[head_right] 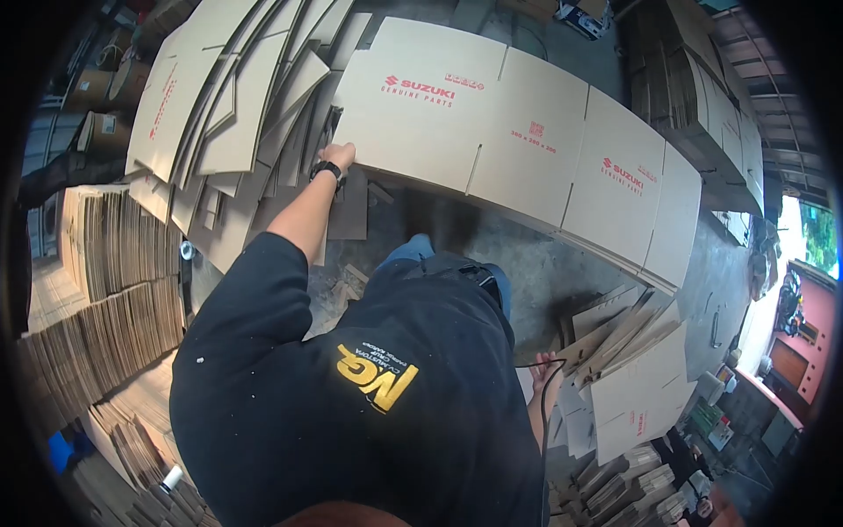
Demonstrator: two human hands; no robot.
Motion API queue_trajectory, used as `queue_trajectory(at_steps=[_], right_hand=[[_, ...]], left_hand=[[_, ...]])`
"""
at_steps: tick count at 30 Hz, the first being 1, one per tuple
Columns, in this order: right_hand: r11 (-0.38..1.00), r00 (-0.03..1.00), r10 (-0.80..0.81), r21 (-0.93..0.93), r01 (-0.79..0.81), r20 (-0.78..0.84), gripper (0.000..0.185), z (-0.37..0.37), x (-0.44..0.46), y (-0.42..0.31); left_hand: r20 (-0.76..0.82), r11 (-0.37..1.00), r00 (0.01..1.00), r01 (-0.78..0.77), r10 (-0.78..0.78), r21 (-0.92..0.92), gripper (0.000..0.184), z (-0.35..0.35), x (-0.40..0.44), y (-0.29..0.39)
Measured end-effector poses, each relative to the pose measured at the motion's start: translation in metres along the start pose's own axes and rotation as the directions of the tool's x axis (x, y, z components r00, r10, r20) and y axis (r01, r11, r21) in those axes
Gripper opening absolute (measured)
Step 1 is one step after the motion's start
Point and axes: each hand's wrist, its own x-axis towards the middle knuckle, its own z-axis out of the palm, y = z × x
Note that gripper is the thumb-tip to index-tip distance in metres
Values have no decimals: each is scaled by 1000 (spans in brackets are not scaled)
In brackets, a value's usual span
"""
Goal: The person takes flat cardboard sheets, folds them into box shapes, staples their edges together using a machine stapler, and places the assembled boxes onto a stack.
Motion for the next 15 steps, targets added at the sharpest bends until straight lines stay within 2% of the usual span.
queue_trajectory(at_steps=[3,4,6,8,9,10,12,13,14,15], right_hand=[[998,980,23,48,-34,196,34,29,17,-2],[998,981,23,61,-35,194,34,42,19,-6],[993,992,40,-114,-26,120,36,79,21,-22],[982,987,-58,-170,84,151,32,109,24,-37],[975,980,-101,-181,131,169,32,124,32,-45],[965,972,-142,-194,178,188,31,139,41,-54],[877,942,-265,-355,324,205,37,173,54,-73],[685,871,-429,-542,487,239,44,190,58,-87],[426,766,-563,-685,591,311,51,206,58,-101],[234,594,-703,-662,712,391,60,222,56,-110]], left_hand=[[-15,999,1000,-14,13,-31,65,4,5,0],[-12,1000,1000,-2,1,-29,68,2,2,2],[-34,1000,999,17,-17,3,77,-2,-9,7],[-170,997,983,76,-75,0,80,-7,-11,7],[-198,991,975,76,-96,-106,81,-8,0,-2],[-206,990,976,51,-77,-129,78,-11,7,-9],[75,914,995,-33,69,-404,69,-8,47,-42],[198,763,974,47,108,-645,56,-19,22,-30],[191,763,975,39,111,-645,56,-27,5,-23],[200,735,960,-8,195,-678,50,-34,-9,-18]])
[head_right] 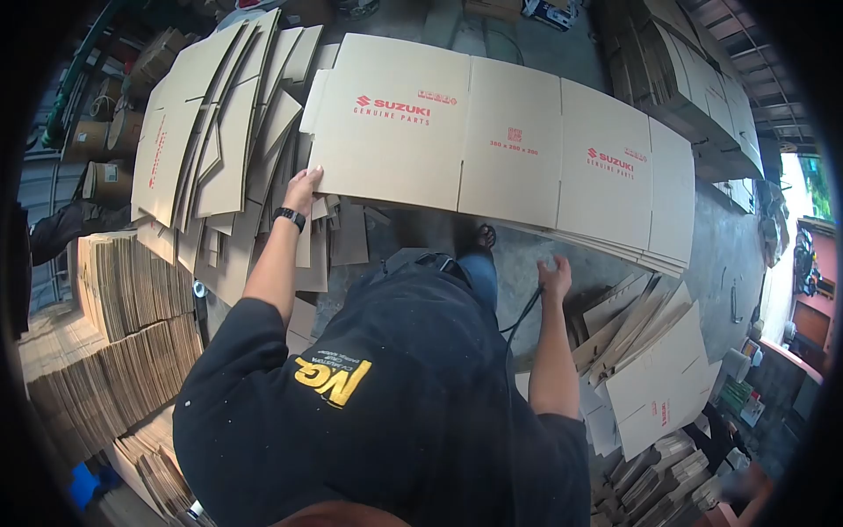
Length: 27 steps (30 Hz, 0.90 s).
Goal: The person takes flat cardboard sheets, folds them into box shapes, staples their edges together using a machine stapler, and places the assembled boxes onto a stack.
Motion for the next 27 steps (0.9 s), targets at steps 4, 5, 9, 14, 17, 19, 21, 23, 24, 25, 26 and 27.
queue_trajectory(at_steps=[4,5,9,14,17,19,21,23,24,25,26,27], right_hand=[[889,927,-375,-280,363,13,83,-33,-7,-137],[796,868,-472,-350,494,153,81,-41,-9,-157],[600,684,-642,-329,729,347,72,-18,9,-137],[507,510,-860,-153,848,-26,54,-121,-18,-202],[411,434,-898,-211,887,75,54,-220,-39,-262],[338,368,-923,-219,915,113,49,-266,-57,-302],[324,362,-921,-236,916,142,45,-296,-81,-335],[306,352,-919,-243,920,176,40,-316,-98,-356],[282,327,-922,-220,934,206,37,-323,-104,-364],[262,305,-923,-195,945,237,35,-328,-109,-370],[268,312,-920,-199,943,238,35,-335,-111,-375],[276,314,-909,-171,946,273,34,-340,-110,-380]], left_hand=[[132,999,990,-37,38,-13,57,26,-119,75],[171,999,985,-30,36,-37,63,25,-137,80],[237,978,961,-100,143,-185,85,19,-192,88],[254,796,865,-235,433,-558,65,-21,-234,131],[98,719,834,-402,544,-568,62,-97,-190,99],[104,510,515,-857,851,71,65,-110,-169,92],[41,543,582,-729,812,-416,67,-117,-167,87],[29,417,663,-436,748,-798,70,-126,-161,72],[1,583,757,-502,653,-638,69,-130,-149,55],[-54,732,832,-514,552,-448,67,-132,-138,39],[-47,734,834,-509,550,-449,67,-131,-131,24],[33,801,870,-437,492,-409,59,-128,-124,9]])
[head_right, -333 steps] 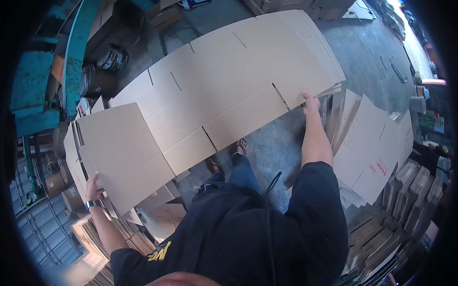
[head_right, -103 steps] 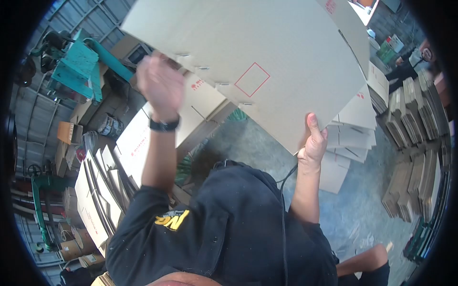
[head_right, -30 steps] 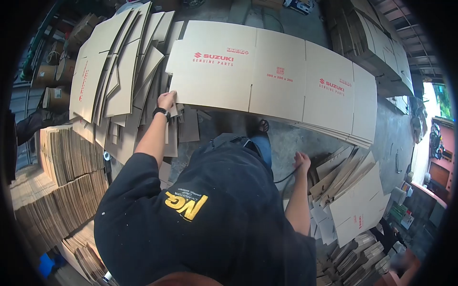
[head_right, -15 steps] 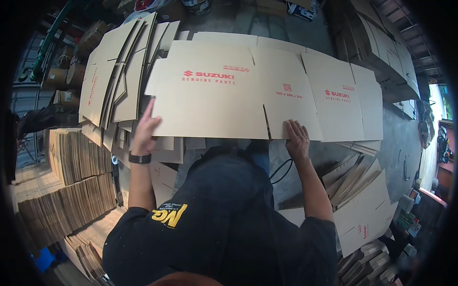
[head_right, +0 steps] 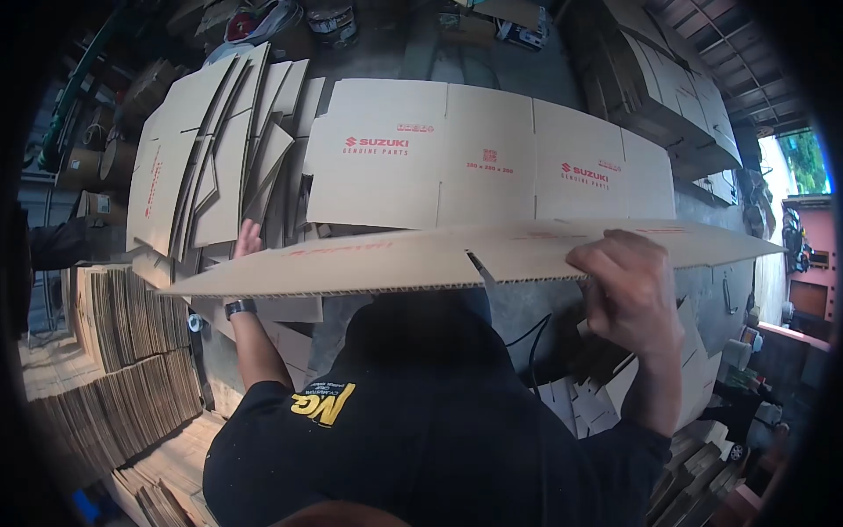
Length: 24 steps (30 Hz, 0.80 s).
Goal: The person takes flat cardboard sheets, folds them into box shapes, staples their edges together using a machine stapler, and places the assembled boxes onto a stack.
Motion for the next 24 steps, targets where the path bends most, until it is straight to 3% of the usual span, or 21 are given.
queue_trajectory(at_steps=[2,3,5,6,7,8,10,12,13,15,17,19,20,21,22,23,24], right_hand=[[994,1000,-7,106,5,24,33,3,5,15],[983,1000,-10,181,9,9,32,11,10,31],[963,975,222,154,-221,8,23,19,29,55],[956,965,262,142,-258,-15,29,31,42,79],[974,974,224,-30,-225,-21,36,31,63,90],[943,942,333,6,-334,49,38,44,81,112],[919,968,154,-332,-214,-198,46,106,100,171],[911,873,253,-200,-360,-417,42,148,99,175],[896,857,281,-201,-395,-431,42,164,80,179],[916,756,373,86,-391,-537,36,202,46,174],[827,595,533,222,-517,-602,26,243,-23,190],[494,249,728,237,-836,-639,31,322,-116,223],[228,37,847,301,-926,-530,42,344,-164,230],[-123,-266,859,329,-936,-437,58,343,-193,216],[-336,-408,843,249,-908,-351,75,349,-223,216],[-468,-551,816,361,-807,-174,84,362,-261,228],[-581,-684,720,437,-687,-117,87,402,-297,249]], left_hand=[[90,976,976,190,-200,109,43,-3,-2,-21],[31,981,985,166,-170,97,40,-2,-7,-25],[-59,988,988,145,-142,54,37,6,-10,-25],[-94,989,985,150,-147,19,38,13,-9,-23],[16,989,989,145,-146,21,33,-5,3,-37],[-62,977,983,178,-172,116,35,7,5,-33],[-111,948,966,253,-235,192,41,25,17,-24],[-252,942,957,211,-145,261,42,56,24,-23],[-285,902,944,263,-167,342,40,55,30,-20],[-303,862,942,273,-148,427,34,58,46,-14],[-284,819,949,272,-139,505,27,61,59,-1],[-224,779,955,291,-197,556,23,73,70,18],[-205,757,951,309,-232,575,22,73,77,27],[-193,689,912,402,-363,604,24,72,83,47],[-146,695,874,460,-463,552,30,46,102,48],[-113,720,866,471,-487,509,35,49,109,55],[-81,740,856,485,-510,466,41,58,113,69]])
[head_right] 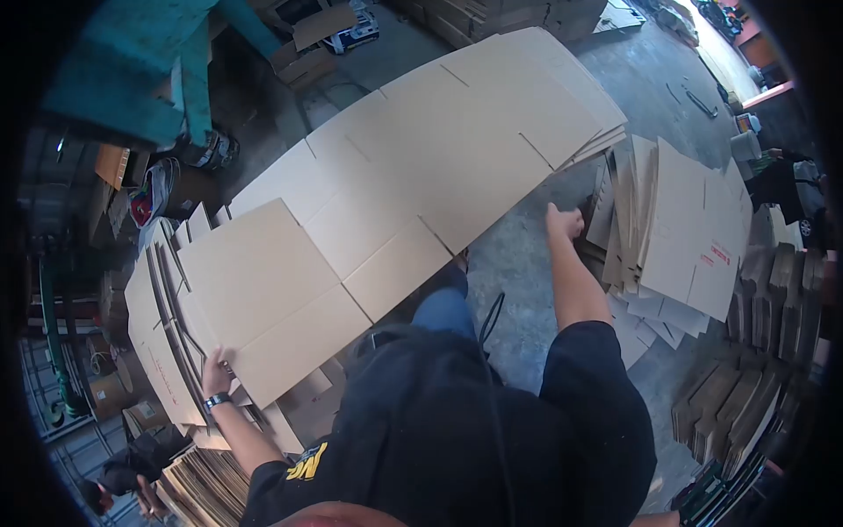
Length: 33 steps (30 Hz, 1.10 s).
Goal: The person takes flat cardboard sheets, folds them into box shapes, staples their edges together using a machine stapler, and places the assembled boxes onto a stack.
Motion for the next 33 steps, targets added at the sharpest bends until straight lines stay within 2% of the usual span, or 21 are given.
queue_trajectory(at_steps=[2,3,4,6,7,9,10,12,15,16,18,20,21,22,25,27,28,30,31,32,33], right_hand=[[985,991,92,135,-105,97,85,34,43,21],[912,951,149,334,-238,271,85,49,60,20],[780,880,168,486,-394,444,84,63,69,20],[663,831,189,557,-501,523,75,52,46,-24],[625,832,219,582,-520,509,70,59,44,-39],[486,748,262,586,-648,610,61,87,47,-56],[474,746,267,591,-653,610,61,96,46,-56],[655,761,194,495,-570,619,52,105,45,-63],[799,861,173,444,-407,478,35,88,17,-58],[852,919,105,442,-280,380,31,94,15,-47],[779,907,-23,576,-247,420,37,84,-5,-30],[734,938,-120,665,-137,326,40,60,-37,-11],[728,942,-120,673,-131,314,40,41,-44,1],[618,898,-64,723,-307,436,38,19,-50,10],[98,746,-87,751,-653,661,33,-35,-3,0],[255,901,-142,894,-367,410,26,-21,37,-1],[524,917,-162,819,-234,365,20,-36,48,-8],[430,938,-339,898,92,66,18,-50,45,-29],[432,933,-351,897,89,77,18,-58,33,-34],[700,944,-328,674,236,10,20,-70,16,-34],[873,941,-331,353,335,-75,23,-83,4,-29]], left_hand=[[91,995,991,98,-96,-19,51,10,-20,47],[226,998,973,57,-52,-14,58,11,-15,64],[216,998,975,58,-56,0,58,34,-20,82],[-93,995,995,38,-29,93,57,90,-29,114],[-29,944,988,155,-154,292,51,58,5,114],[-1,881,998,50,-57,471,49,52,38,118],[43,794,998,-59,41,605,47,57,42,124],[3,800,997,-64,78,596,43,78,34,138],[-200,326,940,104,277,940,43,116,10,161],[-201,333,940,103,277,937,43,108,20,157],[-71,353,938,-57,338,934,53,98,40,150],[-41,262,897,-84,440,961,67,138,14,159],[-12,108,854,-52,520,993,72,131,23,156],[27,-42,805,-2,592,999,76,125,30,154],[80,-87,756,-31,650,996,79,126,38,159],[96,-116,749,-26,656,993,79,124,43,163],[203,-265,745,-36,636,964,73,121,51,162],[341,-473,746,-39,573,880,66,119,52,167],[378,-534,748,-38,546,845,64,124,45,172],[174,-210,816,-66,552,975,60,158,16,183],[78,-26,850,-75,520,997,58,177,6,181]])
